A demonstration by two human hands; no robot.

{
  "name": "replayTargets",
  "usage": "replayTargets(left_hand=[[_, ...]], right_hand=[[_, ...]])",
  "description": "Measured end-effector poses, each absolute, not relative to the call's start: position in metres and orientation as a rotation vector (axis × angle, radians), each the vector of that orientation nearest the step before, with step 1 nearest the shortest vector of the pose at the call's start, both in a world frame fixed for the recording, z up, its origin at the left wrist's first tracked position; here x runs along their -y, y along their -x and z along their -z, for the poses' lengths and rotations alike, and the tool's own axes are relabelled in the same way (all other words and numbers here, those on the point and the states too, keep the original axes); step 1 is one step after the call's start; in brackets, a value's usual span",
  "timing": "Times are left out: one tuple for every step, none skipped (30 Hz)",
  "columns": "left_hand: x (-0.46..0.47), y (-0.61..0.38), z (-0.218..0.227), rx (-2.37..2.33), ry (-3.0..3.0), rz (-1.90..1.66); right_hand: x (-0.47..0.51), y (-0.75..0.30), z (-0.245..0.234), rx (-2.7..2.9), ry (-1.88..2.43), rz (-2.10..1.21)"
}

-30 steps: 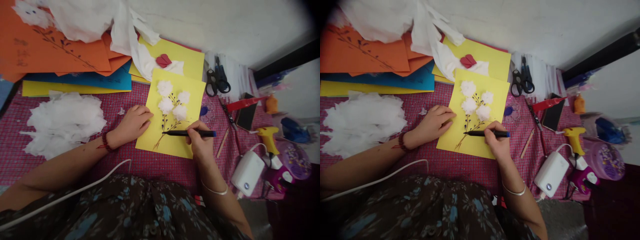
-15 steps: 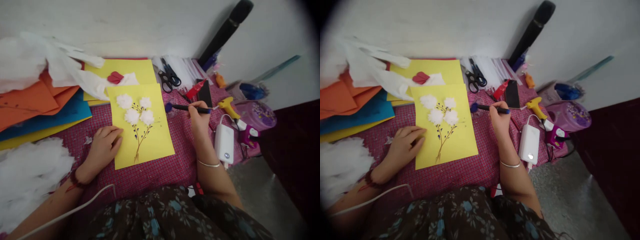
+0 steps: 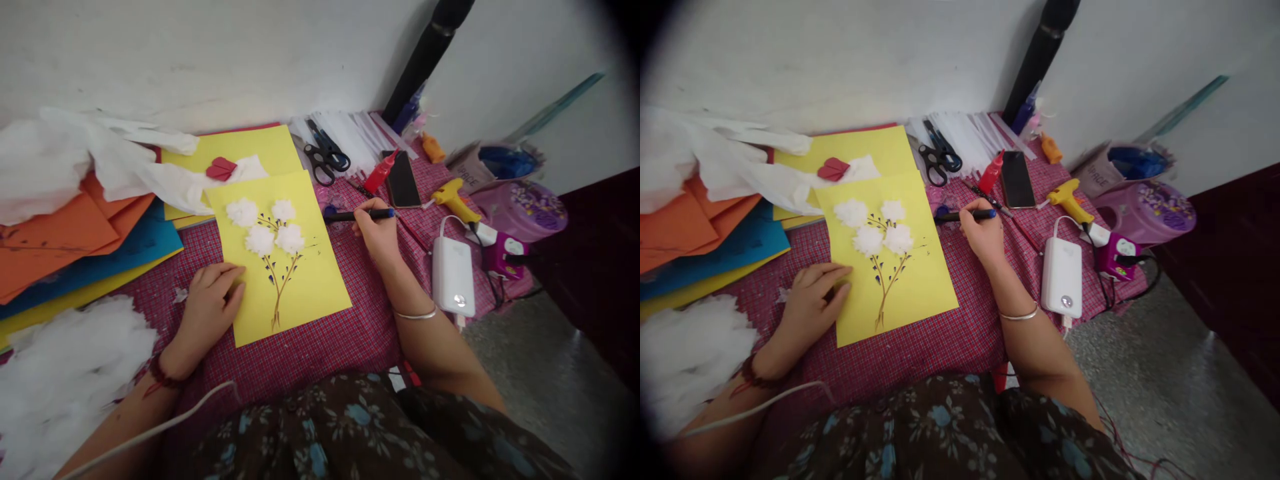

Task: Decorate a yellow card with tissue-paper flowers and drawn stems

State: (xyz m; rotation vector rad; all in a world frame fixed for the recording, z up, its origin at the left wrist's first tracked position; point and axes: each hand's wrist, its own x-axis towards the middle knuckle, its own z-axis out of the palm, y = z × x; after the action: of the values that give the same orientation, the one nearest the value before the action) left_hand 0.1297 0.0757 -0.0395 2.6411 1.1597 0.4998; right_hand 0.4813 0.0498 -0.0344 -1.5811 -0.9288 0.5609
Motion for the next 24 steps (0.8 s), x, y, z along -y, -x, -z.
replayTargets(left_hand=[[-0.075, -0.130, 0.039, -1.156, -2.635, -0.500], [-0.075, -0.130, 0.038, -1.153, -2.629, -0.503], [-0.075, -0.130, 0.038, -1.156, -2.621, -0.506], [-0.074, -0.130, 0.038, -1.164, -2.614, -0.507], [-0.073, -0.131, 0.037, -1.172, -2.607, -0.506], [-0.072, -0.131, 0.037, -1.181, -2.602, -0.505], [-0.071, -0.132, 0.037, -1.189, -2.596, -0.502], [-0.070, -0.133, 0.036, -1.191, -2.590, -0.499], [-0.070, -0.134, 0.036, -1.195, -2.580, -0.501], [-0.069, -0.134, 0.035, -1.193, -2.566, -0.499], [-0.069, -0.135, 0.035, -1.187, -2.548, -0.500], [-0.069, -0.136, 0.034, -1.181, -2.531, -0.500], [-0.069, -0.136, 0.034, -1.172, -2.520, -0.499], [-0.069, -0.137, 0.033, -1.168, -2.513, -0.501], [-0.068, -0.137, 0.033, -1.169, -2.511, -0.503], [-0.068, -0.137, 0.033, -1.173, -2.512, -0.505], [-0.068, -0.137, 0.034, -1.179, -2.514, -0.508], [-0.068, -0.137, 0.034, -1.185, -2.515, -0.510], [-0.068, -0.137, 0.035, -1.187, -2.514, -0.514], [-0.067, -0.137, 0.036, -1.185, -2.514, -0.518], [-0.067, -0.137, 0.037, -1.179, -2.517, -0.525], [-0.067, -0.137, 0.037, -1.172, -2.520, -0.533], [-0.067, -0.137, 0.038, -1.164, -2.524, -0.544], [-0.067, -0.137, 0.039, -1.156, -2.528, -0.554]], right_hand=[[-0.050, -0.481, 0.035, 0.900, 1.574, -0.571], [-0.051, -0.481, 0.034, 0.867, 1.564, -0.574], [-0.051, -0.481, 0.034, 0.840, 1.550, -0.570], [-0.052, -0.481, 0.034, 0.832, 1.535, -0.568], [-0.052, -0.481, 0.033, 0.827, 1.520, -0.553], [-0.052, -0.481, 0.033, 0.822, 1.509, -0.535], [-0.052, -0.481, 0.033, 0.814, 1.500, -0.521], [-0.052, -0.481, 0.033, 0.805, 1.493, -0.520], [-0.052, -0.481, 0.032, 0.803, 1.490, -0.537], [-0.052, -0.481, 0.031, 0.803, 1.488, -0.551], [-0.051, -0.481, 0.029, 0.812, 1.486, -0.559], [-0.049, -0.481, 0.026, 0.827, 1.484, -0.554], [-0.047, -0.479, 0.022, 0.839, 1.481, -0.524], [-0.043, -0.477, 0.017, 0.853, 1.474, -0.500], [-0.038, -0.473, 0.013, 0.868, 1.460, -0.479], [-0.032, -0.467, 0.008, 0.888, 1.443, -0.472], [-0.025, -0.460, 0.003, 0.921, 1.421, -0.490], [-0.018, -0.452, -0.001, 0.964, 1.401, -0.518], [-0.011, -0.443, -0.003, 1.017, 1.388, -0.546], [-0.004, -0.434, -0.005, 1.077, 1.382, -0.591], [0.002, -0.424, -0.005, 1.146, 1.382, -0.626], [0.007, -0.416, -0.004, 1.213, 1.392, -0.658], [0.011, -0.409, -0.002, 1.275, 1.402, -0.689], [0.013, -0.404, 0.000, 1.331, 1.408, -0.715]])
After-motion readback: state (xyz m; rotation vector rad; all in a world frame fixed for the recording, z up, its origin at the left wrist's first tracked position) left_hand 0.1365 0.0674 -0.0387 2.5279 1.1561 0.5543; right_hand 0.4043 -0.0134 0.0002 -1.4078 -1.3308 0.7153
